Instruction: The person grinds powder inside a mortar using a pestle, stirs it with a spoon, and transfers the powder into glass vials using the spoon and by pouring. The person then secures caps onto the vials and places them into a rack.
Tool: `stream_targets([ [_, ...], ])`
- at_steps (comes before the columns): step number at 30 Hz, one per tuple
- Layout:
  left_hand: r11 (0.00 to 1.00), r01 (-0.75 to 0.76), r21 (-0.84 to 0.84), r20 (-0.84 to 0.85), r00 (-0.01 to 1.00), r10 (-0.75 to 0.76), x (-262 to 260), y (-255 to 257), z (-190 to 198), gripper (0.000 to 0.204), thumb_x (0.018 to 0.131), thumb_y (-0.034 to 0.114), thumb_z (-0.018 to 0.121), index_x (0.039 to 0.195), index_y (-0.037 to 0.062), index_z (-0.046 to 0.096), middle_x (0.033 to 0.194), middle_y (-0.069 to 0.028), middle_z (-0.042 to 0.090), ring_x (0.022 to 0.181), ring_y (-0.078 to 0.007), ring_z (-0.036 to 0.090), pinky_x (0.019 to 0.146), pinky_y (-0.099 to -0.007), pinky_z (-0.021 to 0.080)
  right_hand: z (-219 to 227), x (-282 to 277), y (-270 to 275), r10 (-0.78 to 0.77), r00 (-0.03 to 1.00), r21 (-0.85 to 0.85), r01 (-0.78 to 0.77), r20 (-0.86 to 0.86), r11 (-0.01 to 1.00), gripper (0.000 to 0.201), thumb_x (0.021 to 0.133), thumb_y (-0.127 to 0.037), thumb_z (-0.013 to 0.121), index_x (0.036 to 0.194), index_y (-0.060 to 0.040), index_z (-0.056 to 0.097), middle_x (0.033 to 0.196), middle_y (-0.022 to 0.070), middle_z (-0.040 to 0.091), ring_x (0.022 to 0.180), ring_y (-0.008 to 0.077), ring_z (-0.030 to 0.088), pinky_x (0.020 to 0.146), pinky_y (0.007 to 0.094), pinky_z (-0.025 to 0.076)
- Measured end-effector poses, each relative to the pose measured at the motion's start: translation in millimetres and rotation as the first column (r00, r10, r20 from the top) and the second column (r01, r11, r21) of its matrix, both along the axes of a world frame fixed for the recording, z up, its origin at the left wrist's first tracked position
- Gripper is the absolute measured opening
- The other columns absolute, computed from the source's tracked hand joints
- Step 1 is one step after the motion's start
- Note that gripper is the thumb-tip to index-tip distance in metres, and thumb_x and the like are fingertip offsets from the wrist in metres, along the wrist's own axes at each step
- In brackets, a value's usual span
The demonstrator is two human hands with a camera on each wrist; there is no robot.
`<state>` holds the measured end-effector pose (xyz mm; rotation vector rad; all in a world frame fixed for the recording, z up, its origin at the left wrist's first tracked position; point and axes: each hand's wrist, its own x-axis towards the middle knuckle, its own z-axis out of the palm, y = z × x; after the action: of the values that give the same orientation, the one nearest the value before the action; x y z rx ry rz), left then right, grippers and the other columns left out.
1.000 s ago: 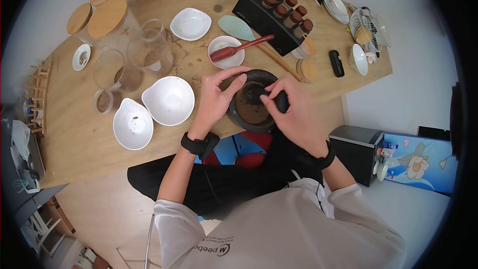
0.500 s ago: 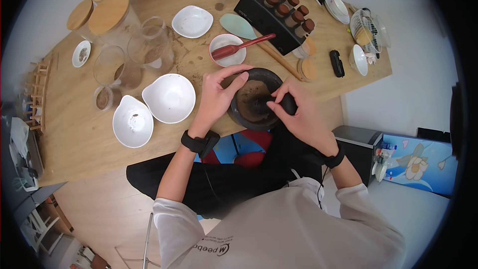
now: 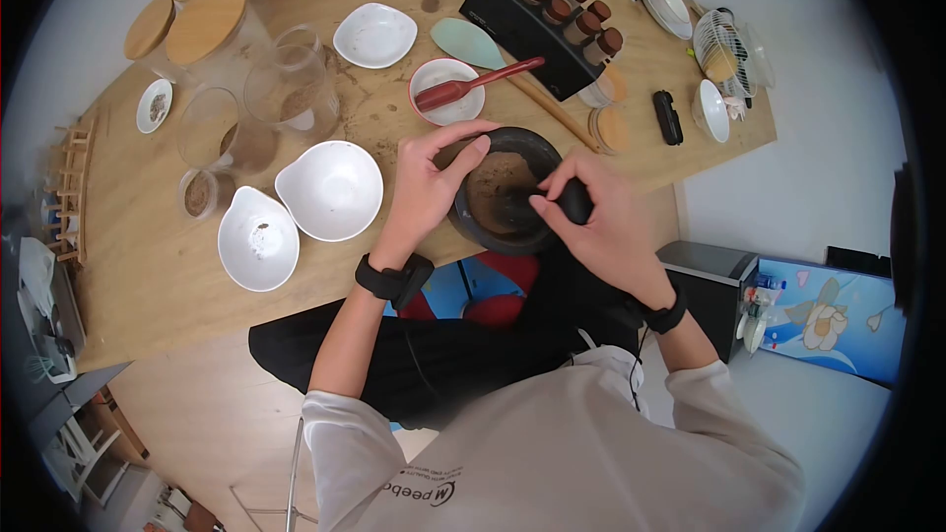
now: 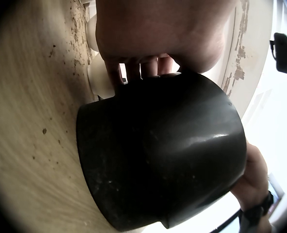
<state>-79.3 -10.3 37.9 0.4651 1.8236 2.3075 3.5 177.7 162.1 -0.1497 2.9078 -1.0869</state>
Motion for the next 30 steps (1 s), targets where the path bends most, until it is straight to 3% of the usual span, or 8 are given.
stream_targets([
  [9,1.000,-0.012,0.012,0.002,1.000,0.012,0,1,-2,0.022,0.100,0.010,0.071,0.116,-0.0028,0.079,0.105,-0.0117,0.083,0.099,-0.0162,0.077,0.093,-0.0316,0.058,-20,-11,-8,-0.097,0.990,-0.120,0.085,-0.102,0.989,0.022,0.092,-0.005,0.079,0.097,-0.0022,0.058,0.093,0.0127,0.063,0.085,0.0337,0.063,0.075,0.0396,0.051],
  [12,1.000,-0.007,0.012,0.003,1.000,0.007,0,1,-3,0.022,0.100,0.010,0.071,0.116,-0.0026,0.079,0.105,-0.0118,0.083,0.099,-0.0167,0.078,0.093,-0.0319,0.058,-17,-7,-6,0.019,0.985,-0.021,-0.023,-0.169,1.000,0.021,0.092,-0.005,0.079,0.097,-0.0023,0.059,0.092,0.0117,0.061,0.083,0.0302,0.062,0.074,0.0372,0.049],
  [14,1.000,-0.006,0.028,0.014,1.000,0.006,0,2,-3,0.022,0.100,0.010,0.071,0.115,-0.0025,0.079,0.104,-0.0119,0.083,0.099,-0.0169,0.078,0.093,-0.0320,0.058,-15,-9,-2,0.081,0.995,-0.150,-0.090,-0.062,0.985,0.022,0.091,-0.004,0.080,0.096,-0.0021,0.059,0.091,0.0109,0.061,0.080,0.0284,0.061,0.072,0.0367,0.049],
  [17,1.000,-0.007,0.006,-0.016,1.000,0.007,0,1,-3,0.022,0.100,0.010,0.071,0.115,-0.0028,0.079,0.104,-0.0120,0.083,0.099,-0.0171,0.078,0.093,-0.0320,0.058,-9,-12,-1,-0.031,0.998,-0.016,0.031,-0.050,0.999,0.022,0.090,-0.002,0.080,0.095,-0.0020,0.059,0.091,0.0111,0.061,0.079,0.0282,0.061,0.070,0.0366,0.049],
  [20,1.000,-0.007,0.009,-0.002,1.000,0.007,-1,1,-2,0.022,0.100,0.010,0.071,0.116,-0.0030,0.079,0.104,-0.0122,0.083,0.099,-0.0171,0.078,0.093,-0.0321,0.058,-10,-13,-8,-0.090,0.988,-0.056,0.083,-0.128,0.995,0.022,0.091,-0.003,0.080,0.095,-0.0023,0.058,0.090,0.0113,0.061,0.078,0.0276,0.061,0.069,0.0368,0.049],
  [23,1.000,-0.001,0.013,0.004,1.000,0.001,1,1,-1,0.022,0.100,0.010,0.071,0.116,-0.0029,0.079,0.104,-0.0119,0.083,0.098,-0.0166,0.078,0.093,-0.0319,0.058,-12,-11,-12,0.060,0.991,-0.063,-0.068,-0.124,0.996,0.021,0.092,-0.005,0.079,0.096,-0.0028,0.059,0.090,0.0112,0.061,0.078,0.0267,0.061,0.070,0.0364,0.049],
  [27,1.000,0.011,-0.013,-0.001,1.000,-0.011,0,-2,-2,0.023,0.102,0.010,0.070,0.119,-0.0029,0.079,0.108,-0.0106,0.082,0.102,-0.0152,0.075,0.096,-0.0317,0.057,-8,-7,0,0.044,0.999,-0.089,-0.043,0.015,0.995,0.021,0.091,-0.005,0.079,0.097,-0.0030,0.059,0.092,0.0109,0.061,0.078,0.0281,0.061,0.071,0.0373,0.049],
  [30,1.000,0.020,-0.017,0.001,1.000,-0.020,1,-1,0,0.023,0.102,0.009,0.070,0.119,-0.0030,0.079,0.109,-0.0108,0.082,0.102,-0.0151,0.075,0.095,-0.0315,0.057,-9,-8,0,-0.039,0.993,-0.019,0.037,-0.111,0.999,0.021,0.091,-0.004,0.080,0.096,-0.0031,0.059,0.094,0.0108,0.061,0.081,0.0296,0.062,0.073,0.0375,0.049],
])
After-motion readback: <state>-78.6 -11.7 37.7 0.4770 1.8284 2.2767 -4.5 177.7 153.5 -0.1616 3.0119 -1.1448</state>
